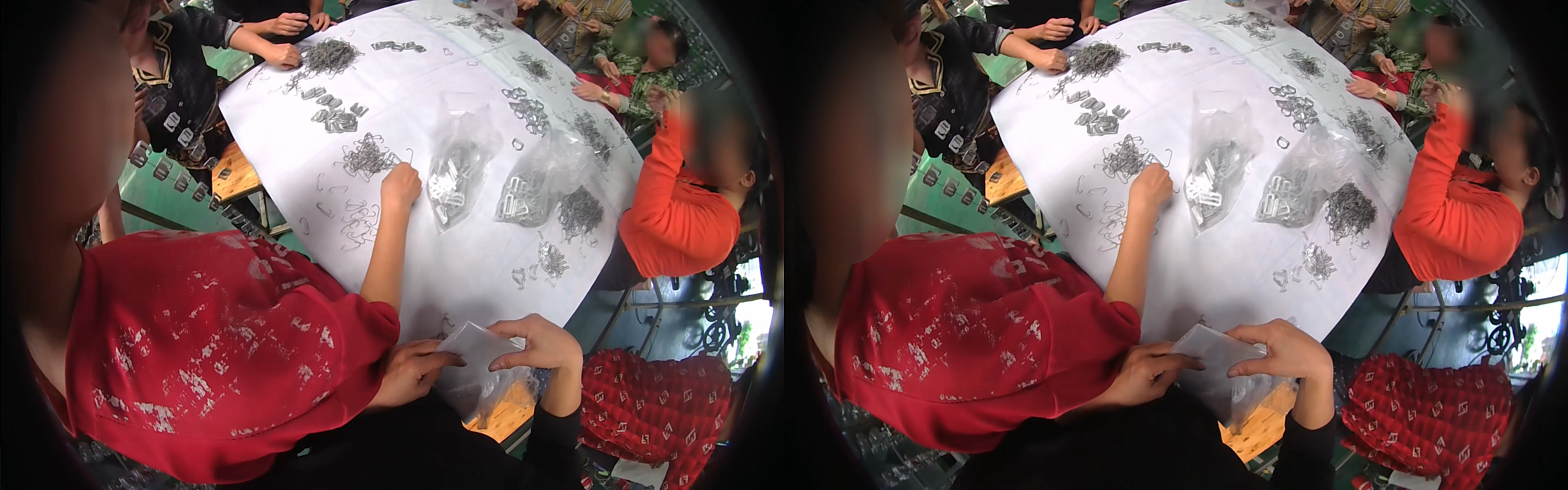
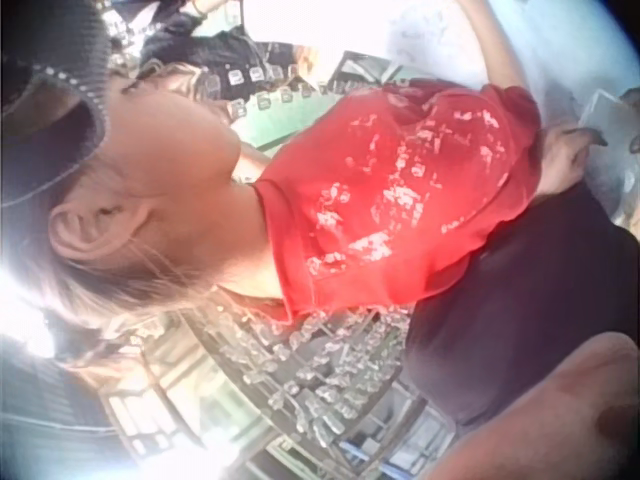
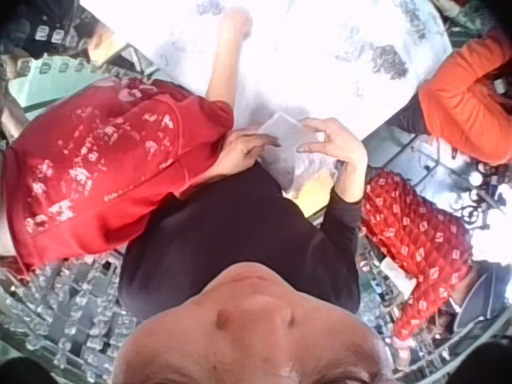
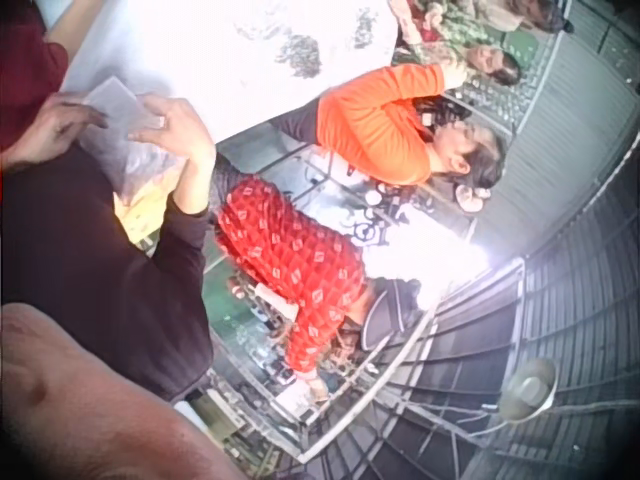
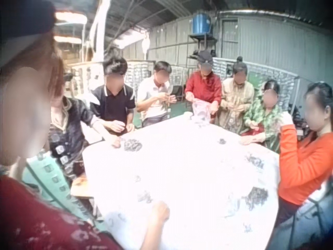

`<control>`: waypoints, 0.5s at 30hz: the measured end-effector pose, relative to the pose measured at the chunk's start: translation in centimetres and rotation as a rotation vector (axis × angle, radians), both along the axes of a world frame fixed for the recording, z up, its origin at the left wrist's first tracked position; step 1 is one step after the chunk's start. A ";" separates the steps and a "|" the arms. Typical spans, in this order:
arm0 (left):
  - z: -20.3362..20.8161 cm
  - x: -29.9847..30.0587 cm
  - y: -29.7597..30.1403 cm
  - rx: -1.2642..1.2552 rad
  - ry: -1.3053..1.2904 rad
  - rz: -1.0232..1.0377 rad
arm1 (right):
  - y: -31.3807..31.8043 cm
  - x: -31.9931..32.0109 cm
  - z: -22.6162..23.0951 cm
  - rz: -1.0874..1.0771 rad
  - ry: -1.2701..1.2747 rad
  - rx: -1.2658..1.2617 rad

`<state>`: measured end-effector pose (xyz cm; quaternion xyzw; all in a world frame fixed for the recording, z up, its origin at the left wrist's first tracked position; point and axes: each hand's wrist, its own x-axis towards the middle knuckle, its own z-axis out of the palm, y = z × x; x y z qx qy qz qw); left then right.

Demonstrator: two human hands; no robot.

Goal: The person picks up small metal parts from a table and places them into a plastic bag by hand.

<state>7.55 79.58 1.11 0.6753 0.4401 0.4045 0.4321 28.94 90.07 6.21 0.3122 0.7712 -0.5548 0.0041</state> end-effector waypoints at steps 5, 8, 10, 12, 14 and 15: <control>-0.1 -0.1 -1.5 0.049 -0.007 0.059 | -2.4 -0.8 -0.5 -0.157 -0.131 0.095; -0.5 -0.2 -2.3 0.055 0.005 0.050 | -3.4 -1.3 0.2 -0.259 -0.120 0.115; -0.6 -0.4 -3.1 0.029 0.035 0.053 | -4.1 -0.7 0.2 -0.317 -0.039 0.116; -0.5 -1.0 -3.4 -0.009 0.122 0.065 | -3.6 -0.2 0.2 -0.352 -0.052 0.131; -0.6 -1.8 -3.6 -0.088 0.217 0.059 | -3.4 0.2 0.8 -0.434 -0.114 0.162; -1.2 -2.0 -3.5 -0.086 0.207 0.075 | -3.4 0.8 0.8 -0.472 -0.134 0.192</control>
